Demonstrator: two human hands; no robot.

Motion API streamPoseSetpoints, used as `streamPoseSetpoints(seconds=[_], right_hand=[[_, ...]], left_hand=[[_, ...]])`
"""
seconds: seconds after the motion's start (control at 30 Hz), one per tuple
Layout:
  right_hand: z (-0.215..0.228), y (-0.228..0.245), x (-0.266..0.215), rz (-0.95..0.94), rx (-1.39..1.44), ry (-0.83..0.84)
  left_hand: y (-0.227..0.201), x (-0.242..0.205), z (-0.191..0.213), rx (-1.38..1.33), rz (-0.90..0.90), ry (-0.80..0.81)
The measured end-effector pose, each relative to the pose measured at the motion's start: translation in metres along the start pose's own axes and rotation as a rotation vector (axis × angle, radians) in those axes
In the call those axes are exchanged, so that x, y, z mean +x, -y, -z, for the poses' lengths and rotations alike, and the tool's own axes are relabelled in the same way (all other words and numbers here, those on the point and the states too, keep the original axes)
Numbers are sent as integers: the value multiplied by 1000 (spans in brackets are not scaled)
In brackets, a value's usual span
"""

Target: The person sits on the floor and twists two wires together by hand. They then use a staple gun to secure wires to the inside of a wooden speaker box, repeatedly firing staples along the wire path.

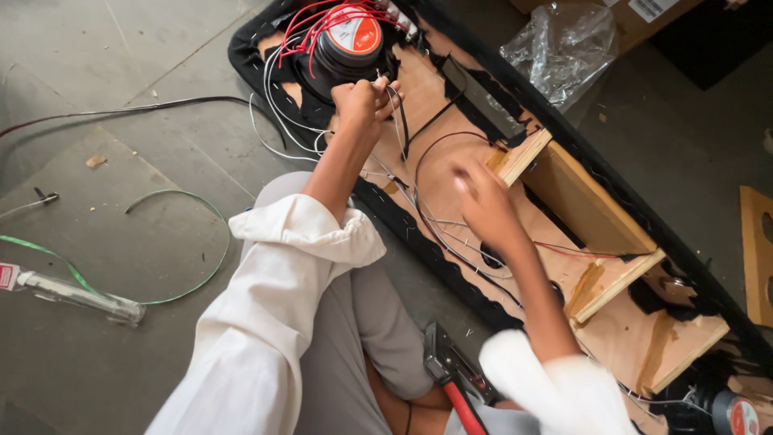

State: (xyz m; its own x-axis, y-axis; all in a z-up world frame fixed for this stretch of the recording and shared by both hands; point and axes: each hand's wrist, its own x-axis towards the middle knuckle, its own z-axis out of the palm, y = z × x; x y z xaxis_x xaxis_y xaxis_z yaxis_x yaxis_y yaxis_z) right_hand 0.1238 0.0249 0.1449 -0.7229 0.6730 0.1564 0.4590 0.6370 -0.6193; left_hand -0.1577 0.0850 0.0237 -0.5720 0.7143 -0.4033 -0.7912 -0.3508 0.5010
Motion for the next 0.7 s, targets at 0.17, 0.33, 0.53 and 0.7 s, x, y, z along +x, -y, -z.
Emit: streamPoseSetpoints(seconds=[0.17,0.33,0.53,0.7], right_hand=[[-50,1,79,384,23,232],[-20,27,55,301,-519,122],[-4,57,15,335,-617,42],[-48,45,26,209,-659,64]], left_hand=[[-6,-2,3,-37,69,-53],[-7,-4,-2,40,30,-172],[-4,-17,-13,51,-47,-237],[0,-32,-8,561,-378,-385]])
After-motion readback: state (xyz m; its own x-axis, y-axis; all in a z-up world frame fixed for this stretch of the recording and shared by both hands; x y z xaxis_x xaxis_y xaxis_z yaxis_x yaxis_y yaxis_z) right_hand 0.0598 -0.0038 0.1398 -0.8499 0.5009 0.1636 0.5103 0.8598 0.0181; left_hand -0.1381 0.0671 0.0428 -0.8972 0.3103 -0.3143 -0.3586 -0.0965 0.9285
